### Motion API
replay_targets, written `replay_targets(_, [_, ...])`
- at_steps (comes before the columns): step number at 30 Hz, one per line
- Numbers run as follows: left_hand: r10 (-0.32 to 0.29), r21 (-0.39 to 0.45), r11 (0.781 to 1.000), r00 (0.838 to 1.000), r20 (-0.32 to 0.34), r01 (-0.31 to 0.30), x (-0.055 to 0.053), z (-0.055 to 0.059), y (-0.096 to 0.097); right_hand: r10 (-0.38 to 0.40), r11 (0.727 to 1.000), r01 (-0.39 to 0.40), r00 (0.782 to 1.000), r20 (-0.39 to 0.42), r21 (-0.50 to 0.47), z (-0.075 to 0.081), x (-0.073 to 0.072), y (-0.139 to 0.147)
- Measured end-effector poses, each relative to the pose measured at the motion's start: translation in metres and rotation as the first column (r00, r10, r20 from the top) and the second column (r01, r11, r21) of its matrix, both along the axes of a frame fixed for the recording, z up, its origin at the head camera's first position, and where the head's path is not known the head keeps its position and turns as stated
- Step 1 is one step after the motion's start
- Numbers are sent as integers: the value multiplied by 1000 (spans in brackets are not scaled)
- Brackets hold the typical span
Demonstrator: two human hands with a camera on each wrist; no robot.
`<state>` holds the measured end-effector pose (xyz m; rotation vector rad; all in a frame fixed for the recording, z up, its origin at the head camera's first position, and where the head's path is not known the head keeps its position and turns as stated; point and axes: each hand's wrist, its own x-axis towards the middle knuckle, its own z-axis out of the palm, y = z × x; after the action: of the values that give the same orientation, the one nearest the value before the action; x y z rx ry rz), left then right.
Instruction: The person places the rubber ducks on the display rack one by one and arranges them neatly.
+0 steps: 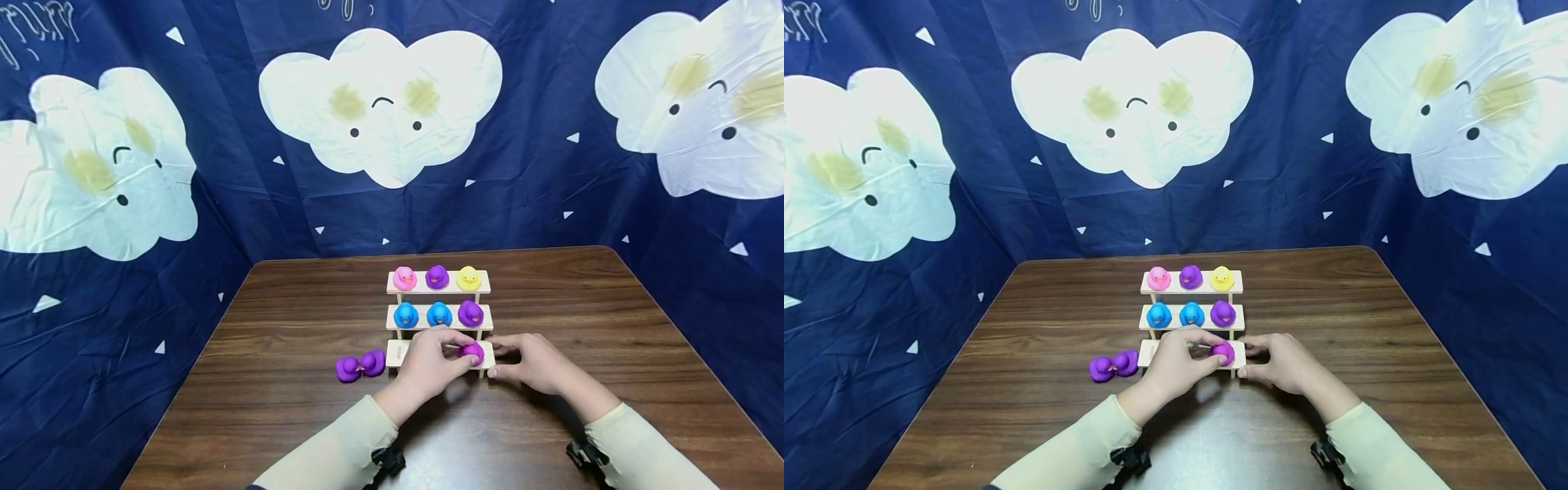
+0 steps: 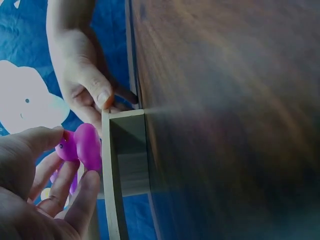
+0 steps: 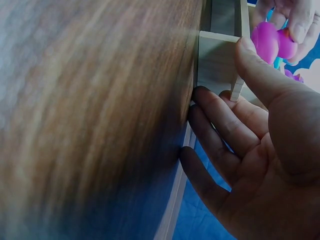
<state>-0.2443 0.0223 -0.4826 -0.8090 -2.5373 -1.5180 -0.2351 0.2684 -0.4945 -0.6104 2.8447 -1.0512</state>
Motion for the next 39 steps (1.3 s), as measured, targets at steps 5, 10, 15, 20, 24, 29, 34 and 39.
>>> replay_targets(5, [18, -62, 998, 999, -38, -20, -1, -1, 3, -1, 1000, 1, 1000, -7, 2, -1, 0, 0])
replay_targets(10, [24, -108, 994, 998, -64, -31, -2, -1, 5, 8, 1000, -8, 1000, -7, -5, 0, 0, 0])
replay_targets(15, [22, -126, 992, 997, -71, -31, -3, -1, 6, 20, 1000, -20, 1000, -11, -9, 0, 0, 1])
replay_targets(20, [21, -130, 991, 998, -63, -29, -3, -1, 6, 16, 1000, -16, 1000, -14, -3, 0, 0, 1])
replay_targets(24, [21, -136, 990, 998, -61, -29, -3, -2, 5, 12, 1000, -12, 1000, -7, 3, 0, 0, 1])
replay_targets(29, [18, -159, 987, 996, -93, -32, -2, -1, 5, 6, 1000, -6, 1000, 1, 8, 0, 0, 1])
replay_targets(34, [5, -159, 987, 996, -84, -18, -2, 0, 3, 12, 1000, -12, 1000, -9, -4, 1, 0, 0])
replay_targets(39, [-7, -137, 991, 997, -75, -4, -2, -1, -1, 13, 1000, -14, 1000, -11, -11, 1, 1, 0])
